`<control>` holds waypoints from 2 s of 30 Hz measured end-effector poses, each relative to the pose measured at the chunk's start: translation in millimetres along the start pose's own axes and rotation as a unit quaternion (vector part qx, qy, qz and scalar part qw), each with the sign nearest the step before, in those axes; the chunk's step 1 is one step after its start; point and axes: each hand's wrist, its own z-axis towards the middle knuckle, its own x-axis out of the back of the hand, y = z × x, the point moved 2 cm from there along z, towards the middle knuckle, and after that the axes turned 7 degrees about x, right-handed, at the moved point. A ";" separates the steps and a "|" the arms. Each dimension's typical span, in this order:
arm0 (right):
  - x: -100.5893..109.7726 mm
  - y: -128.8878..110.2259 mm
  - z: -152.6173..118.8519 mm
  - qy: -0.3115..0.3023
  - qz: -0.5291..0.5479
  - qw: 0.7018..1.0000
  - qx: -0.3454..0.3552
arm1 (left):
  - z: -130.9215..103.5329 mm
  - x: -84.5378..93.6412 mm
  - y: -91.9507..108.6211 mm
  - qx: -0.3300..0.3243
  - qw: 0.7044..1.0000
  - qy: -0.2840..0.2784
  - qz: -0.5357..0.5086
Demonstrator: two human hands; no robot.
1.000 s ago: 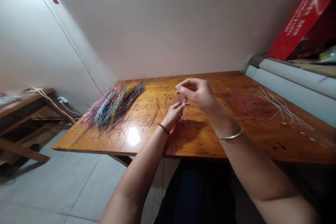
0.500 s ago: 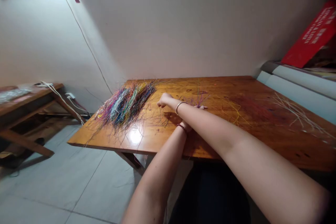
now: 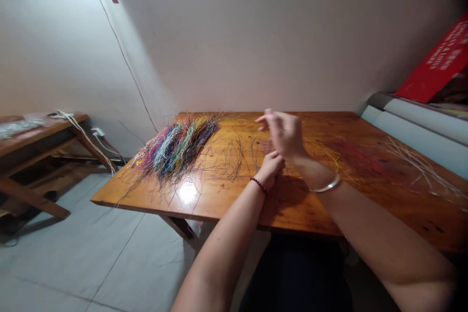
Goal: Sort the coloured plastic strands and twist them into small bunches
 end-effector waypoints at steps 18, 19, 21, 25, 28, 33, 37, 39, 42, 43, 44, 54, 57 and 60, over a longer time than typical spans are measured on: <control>72.1 96.7 -59.9 -0.022 0.107 0.984 -0.141 | -0.1 -1.9 9.9 -0.036 0.994 -0.029 0.097; 71.5 98.7 -60.1 -0.026 0.097 0.985 -0.141 | -0.4 -2.0 10.1 -0.033 0.994 -0.023 0.104; 70.9 103.8 -60.6 -0.019 0.081 0.987 -0.138 | -1.4 -2.3 10.2 -0.030 0.992 -0.020 0.120; 68.0 111.7 -61.3 -0.025 0.053 0.987 -0.148 | -3.6 -2.7 10.4 -0.035 0.989 -0.019 0.141; 66.8 113.6 -59.9 -0.032 0.067 0.985 -0.157 | -4.6 -3.1 11.9 -0.036 0.990 -0.017 0.138; 82.2 117.3 -53.9 0.130 0.139 0.957 -0.217 | -3.5 -1.0 14.4 -0.031 0.994 -0.039 0.102; 90.8 119.4 -50.8 0.180 0.177 0.932 -0.261 | -1.2 2.5 12.8 -0.035 0.993 -0.034 0.111; 87.3 118.1 -51.4 0.146 0.189 0.937 -0.254 | -0.9 2.4 12.0 -0.037 0.991 -0.034 0.121; 73.7 114.1 -55.8 0.075 0.202 0.946 -0.243 | -1.1 0.7 12.0 -0.038 0.990 -0.037 0.127; 68.2 112.6 -57.8 0.050 0.210 0.945 -0.245 | -1.1 0.1 12.2 -0.036 0.991 -0.037 0.127; 63.2 111.1 -59.7 0.027 0.222 0.942 -0.250 | -0.9 -0.4 12.4 -0.034 0.991 -0.037 0.125; 109.6 128.1 -42.9 0.222 0.306 0.879 -0.291 | -0.7 4.1 18.6 -0.030 0.996 -0.065 0.059; 119.9 136.7 -43.1 0.261 0.271 0.876 -0.302 | -1.4 8.9 25.7 -0.027 0.997 -0.067 -0.008; 106.7 139.0 -51.3 0.146 0.165 0.918 -0.331 | -3.2 12.4 32.2 -0.025 0.995 -0.069 -0.074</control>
